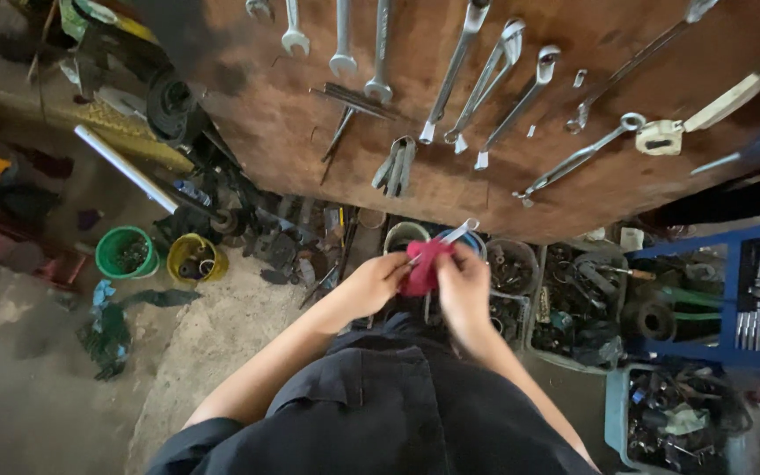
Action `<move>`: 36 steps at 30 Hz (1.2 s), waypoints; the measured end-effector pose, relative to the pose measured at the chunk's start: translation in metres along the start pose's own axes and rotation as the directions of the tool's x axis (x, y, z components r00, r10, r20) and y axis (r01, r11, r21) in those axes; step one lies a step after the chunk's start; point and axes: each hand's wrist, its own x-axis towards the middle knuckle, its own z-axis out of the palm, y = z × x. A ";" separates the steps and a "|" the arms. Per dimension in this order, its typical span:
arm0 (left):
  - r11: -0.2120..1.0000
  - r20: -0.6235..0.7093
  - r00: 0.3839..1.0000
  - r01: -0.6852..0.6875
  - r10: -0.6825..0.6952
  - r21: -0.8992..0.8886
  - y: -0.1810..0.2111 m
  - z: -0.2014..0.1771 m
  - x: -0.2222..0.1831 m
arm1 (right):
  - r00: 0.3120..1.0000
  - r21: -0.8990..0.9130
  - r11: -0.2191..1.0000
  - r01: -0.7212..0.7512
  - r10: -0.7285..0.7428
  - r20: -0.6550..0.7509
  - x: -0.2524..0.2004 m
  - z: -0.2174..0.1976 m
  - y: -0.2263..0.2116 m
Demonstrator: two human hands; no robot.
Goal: Cleaning a variety of wrenches using a red cloth and organizing them on a tool board.
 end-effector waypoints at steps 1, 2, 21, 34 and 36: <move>0.984 0.068 0.994 0.095 -0.085 -0.150 -0.006 0.001 -0.002 | 0.999 0.043 0.999 0.015 -0.013 -0.051 0.007 -0.004 -0.002; 0.938 0.146 0.977 0.191 -0.154 -0.290 -0.013 0.003 -0.002 | 0.994 0.083 0.996 0.036 -0.027 -0.103 0.015 -0.009 -0.005; 0.974 0.037 0.985 0.173 -0.169 -0.146 0.031 -0.007 -0.011 | 0.999 0.024 0.999 0.038 -0.038 -0.031 0.006 -0.005 -0.005; 0.450 0.380 0.863 0.499 -0.332 -0.741 0.011 -0.004 -0.013 | 0.999 0.195 0.980 0.031 -0.034 0.011 -0.017 0.014 0.011; 0.376 0.423 0.845 0.526 -0.327 -0.763 0.012 -0.009 -0.015 | 0.998 0.197 0.980 0.013 -0.024 0.051 -0.019 0.012 0.013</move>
